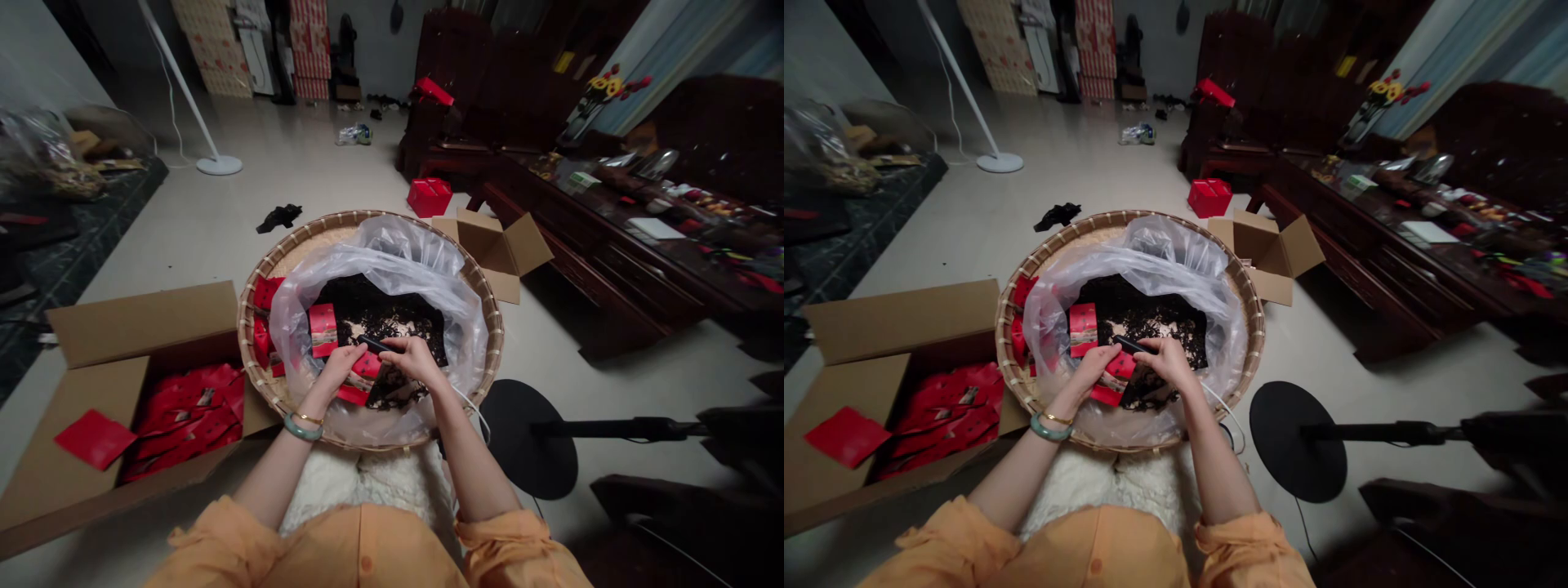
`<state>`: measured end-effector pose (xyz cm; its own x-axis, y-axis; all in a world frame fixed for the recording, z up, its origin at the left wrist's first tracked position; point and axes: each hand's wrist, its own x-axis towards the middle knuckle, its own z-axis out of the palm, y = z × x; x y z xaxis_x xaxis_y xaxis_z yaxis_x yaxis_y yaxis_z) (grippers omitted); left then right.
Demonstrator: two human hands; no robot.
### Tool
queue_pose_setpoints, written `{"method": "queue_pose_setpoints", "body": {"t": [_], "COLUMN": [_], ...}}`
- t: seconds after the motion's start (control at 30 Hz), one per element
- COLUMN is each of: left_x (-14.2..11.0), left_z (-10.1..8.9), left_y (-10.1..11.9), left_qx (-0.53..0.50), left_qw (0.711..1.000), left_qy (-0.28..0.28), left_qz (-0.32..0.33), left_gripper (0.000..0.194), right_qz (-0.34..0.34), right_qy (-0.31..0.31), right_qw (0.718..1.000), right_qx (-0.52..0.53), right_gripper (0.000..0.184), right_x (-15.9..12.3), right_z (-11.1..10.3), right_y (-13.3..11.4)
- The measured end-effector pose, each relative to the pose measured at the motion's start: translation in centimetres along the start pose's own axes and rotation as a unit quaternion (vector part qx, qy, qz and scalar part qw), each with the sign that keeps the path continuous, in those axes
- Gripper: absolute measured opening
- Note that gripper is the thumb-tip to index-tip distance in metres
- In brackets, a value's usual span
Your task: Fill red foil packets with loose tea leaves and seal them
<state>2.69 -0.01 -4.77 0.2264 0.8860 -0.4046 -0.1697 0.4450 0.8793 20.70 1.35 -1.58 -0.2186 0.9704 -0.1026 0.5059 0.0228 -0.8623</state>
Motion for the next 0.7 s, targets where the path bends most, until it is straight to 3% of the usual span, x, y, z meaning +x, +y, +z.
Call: {"method": "queue_pose_setpoints", "body": {"t": [0.2,0.3,0.43,0.53,0.7], "left_x": [0.5,0.5,0.7,1.0,0.9], "left_z": [-0.1,0.0,-0.2,-0.4,-0.2], "left_y": [-0.6,-0.6,-0.7,-0.9,-0.9], "left_qx": [0.007,0.008,-0.022,-0.032,-0.012], "left_qw": [0.999,0.997,0.993,0.992,0.988], "left_qy": [0.039,0.044,0.061,0.077,0.105], "left_qz": [0.035,0.059,0.096,0.098,0.111], "left_gripper": [0.042,0.039,0.041,0.037,0.035], "right_qz": [0.013,0.014,0.031,0.051,-0.008], "right_qy": [-0.006,0.036,0.13,0.16,0.208], "right_qw": [0.998,0.996,0.99,0.972,0.96], "right_qx": [0.059,0.086,-0.051,-0.167,-0.187], "right_gripper": [0.041,0.047,0.052,0.053,0.041], "right_x": [0.1,0.3,0.0,-0.5,-0.9], "right_z": [-0.4,-1.1,-2.2,-2.3,-0.2], "right_y": [0.2,1.2,3.5,4.4,2.3]}}
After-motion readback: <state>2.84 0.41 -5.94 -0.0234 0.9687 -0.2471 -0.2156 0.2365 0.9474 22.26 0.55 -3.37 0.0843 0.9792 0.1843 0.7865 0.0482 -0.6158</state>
